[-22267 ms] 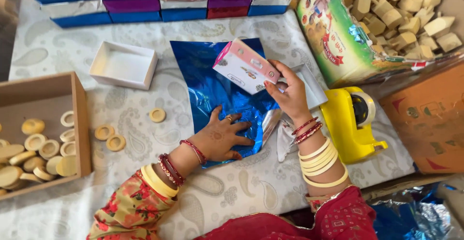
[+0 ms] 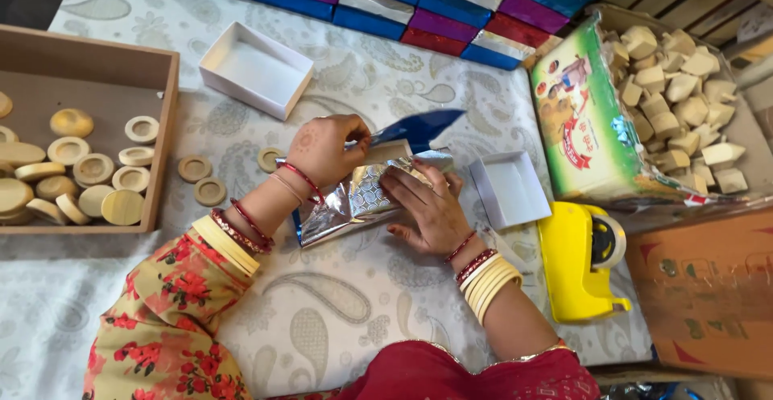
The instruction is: The person places small wooden discs into a white box, then wraps the box in silver foil and seals it with tape using a yellow tape dispenser.
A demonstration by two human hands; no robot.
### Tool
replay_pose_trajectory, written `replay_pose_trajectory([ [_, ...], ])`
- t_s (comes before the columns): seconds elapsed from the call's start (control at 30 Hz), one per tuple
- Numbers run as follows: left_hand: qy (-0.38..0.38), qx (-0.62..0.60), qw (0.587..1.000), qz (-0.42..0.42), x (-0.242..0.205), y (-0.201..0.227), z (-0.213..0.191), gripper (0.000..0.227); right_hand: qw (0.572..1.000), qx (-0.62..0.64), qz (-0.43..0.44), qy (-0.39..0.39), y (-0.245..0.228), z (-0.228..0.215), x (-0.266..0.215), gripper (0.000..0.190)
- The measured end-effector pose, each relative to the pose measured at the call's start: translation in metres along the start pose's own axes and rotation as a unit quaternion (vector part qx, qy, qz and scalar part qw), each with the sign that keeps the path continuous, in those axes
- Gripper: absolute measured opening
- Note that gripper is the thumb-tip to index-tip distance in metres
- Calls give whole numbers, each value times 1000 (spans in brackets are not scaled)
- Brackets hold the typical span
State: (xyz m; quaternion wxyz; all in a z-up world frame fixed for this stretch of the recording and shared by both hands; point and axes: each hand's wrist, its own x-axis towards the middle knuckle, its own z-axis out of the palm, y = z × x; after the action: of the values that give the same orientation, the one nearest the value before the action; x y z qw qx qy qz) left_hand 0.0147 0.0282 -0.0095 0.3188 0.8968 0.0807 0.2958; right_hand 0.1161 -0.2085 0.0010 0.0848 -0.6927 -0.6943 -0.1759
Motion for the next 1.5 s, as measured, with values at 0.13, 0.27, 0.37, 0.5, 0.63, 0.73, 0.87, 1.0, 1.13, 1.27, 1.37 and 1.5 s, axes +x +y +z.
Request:
replay_pose_trajectory([
  [0.13, -24, -146, 989, 7, 3, -2, 7, 16, 999, 28, 24, -23, 2, 2, 8, 74],
  [0.27, -87, -84, 992, 45, 2, 3, 10, 14, 996, 55, 48, -45, 1, 4, 8, 77],
  [0.37, -117, -98, 988, 26, 1, 3, 9, 14, 996, 53, 58, -43, -1, 8, 9, 77],
  [0.5, -96, -41, 992, 77, -6, 12, 10, 12, 995, 40, 76, -47, -1, 14, 7, 76],
  [0.63, -90, 0, 994, 65, -15, 20, 11, 9, 995, 69, 74, -16, 2, 14, 1, 86],
  [0.73, -102, 17, 989, 101, -19, 24, 12, 12, 987, 140, 79, 5, 3, 8, 2, 94],
  [0.87, -167, 65, 978, 107, -20, 40, 0, 18, 976, 196, 86, 35, 20, 28, -14, 95],
  [1.0, -213, 55, 972, 81, -16, 48, -13, 43, 955, 198, 126, 180, 16, 16, -10, 88],
  [1.13, -262, 79, 959, 77, -15, 52, -16, 66, 987, -11, 84, 135, 10, 0, -9, 69],
  [1.27, -279, 121, 947, 100, -17, 56, -17, 74, 997, -39, 38, 49, 11, 0, -11, 59],
  [1.37, -258, 125, 952, 107, -19, 54, -13, 72, 999, -19, 37, 25, 12, -1, -11, 52],
  [1.5, -263, 124, 951, 108, -18, 51, -9, 71, 999, 7, 34, 27, 9, -5, -5, 41],
])
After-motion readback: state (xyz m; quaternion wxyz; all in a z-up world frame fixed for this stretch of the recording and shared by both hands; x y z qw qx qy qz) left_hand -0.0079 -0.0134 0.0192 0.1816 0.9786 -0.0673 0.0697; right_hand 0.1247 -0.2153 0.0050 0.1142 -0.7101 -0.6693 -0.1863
